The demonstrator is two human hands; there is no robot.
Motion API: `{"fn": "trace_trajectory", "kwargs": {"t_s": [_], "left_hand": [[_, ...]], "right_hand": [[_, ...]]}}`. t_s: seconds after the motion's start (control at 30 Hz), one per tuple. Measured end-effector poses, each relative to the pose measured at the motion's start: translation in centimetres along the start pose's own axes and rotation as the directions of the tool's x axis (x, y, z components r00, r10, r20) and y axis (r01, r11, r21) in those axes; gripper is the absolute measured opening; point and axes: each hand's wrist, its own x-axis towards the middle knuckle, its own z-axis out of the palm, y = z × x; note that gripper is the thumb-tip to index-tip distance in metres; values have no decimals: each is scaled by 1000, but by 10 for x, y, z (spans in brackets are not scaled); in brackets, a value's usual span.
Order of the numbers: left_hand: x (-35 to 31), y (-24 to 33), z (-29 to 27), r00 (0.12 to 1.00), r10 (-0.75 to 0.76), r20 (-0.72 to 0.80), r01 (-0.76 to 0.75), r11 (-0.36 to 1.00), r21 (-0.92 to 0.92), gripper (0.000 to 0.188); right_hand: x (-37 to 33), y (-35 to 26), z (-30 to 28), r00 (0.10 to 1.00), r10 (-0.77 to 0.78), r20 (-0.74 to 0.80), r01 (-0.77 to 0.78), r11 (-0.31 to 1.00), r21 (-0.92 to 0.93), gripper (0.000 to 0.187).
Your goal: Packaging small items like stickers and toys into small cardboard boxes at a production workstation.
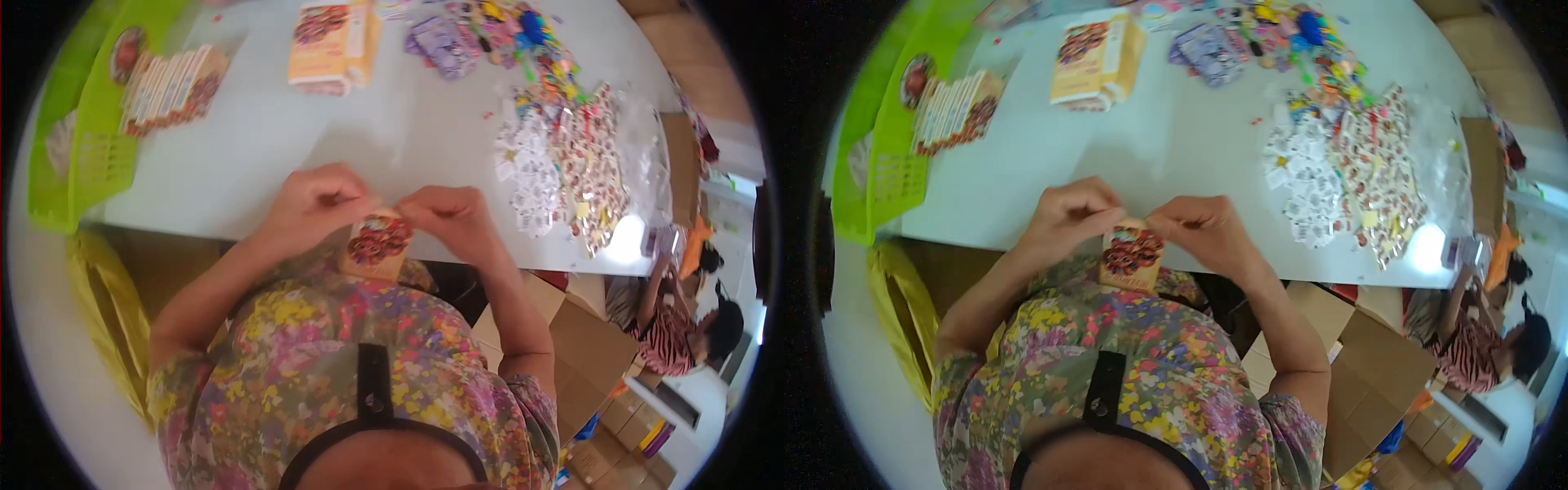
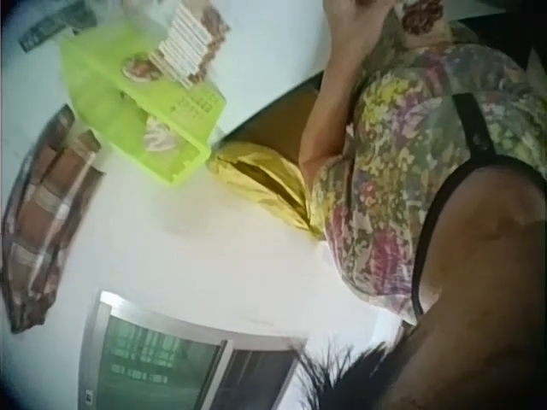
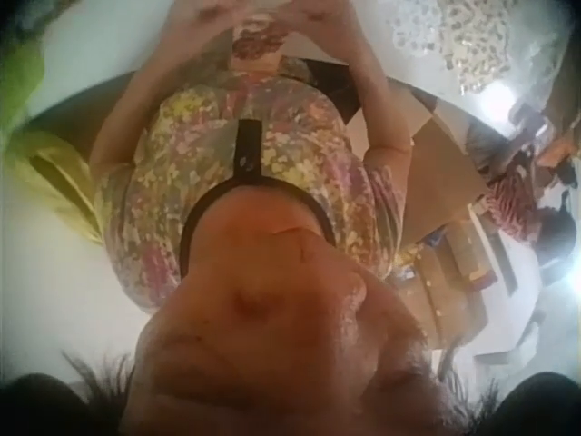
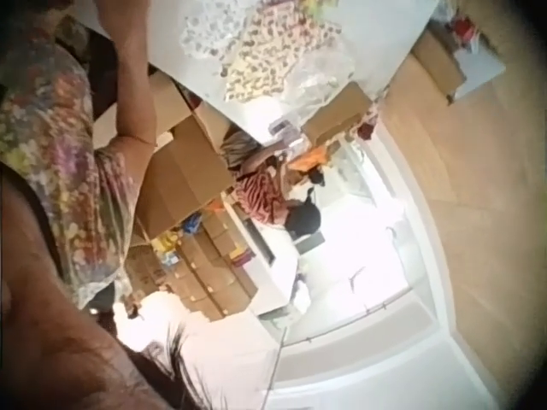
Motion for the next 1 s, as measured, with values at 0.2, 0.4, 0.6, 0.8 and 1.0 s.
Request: {"fn": "trace_trajectory", "kwargs": {"t_s": [0.2,0.4,0.6,0.8,1.0], "left_hand": [[-6,-10,-3,983,73,171,-74,997,0,10],[25,-26,28,961,275,-24,-273,960,70,67],[48,-24,33,921,373,-111,-380,924,-50,79],[51,-35,22,937,342,-68,-339,939,58,82],[51,-37,21,924,375,-73,-371,927,61,80]], "right_hand": [[-25,14,17,931,-358,-69,345,926,-157,10],[-3,22,21,927,98,-361,146,794,591,23],[45,22,-64,709,-366,-603,38,873,-485,20],[79,29,-132,774,-440,-454,-296,383,-875,23],[80,19,-136,865,-382,-327,-257,222,-941,24]]}}
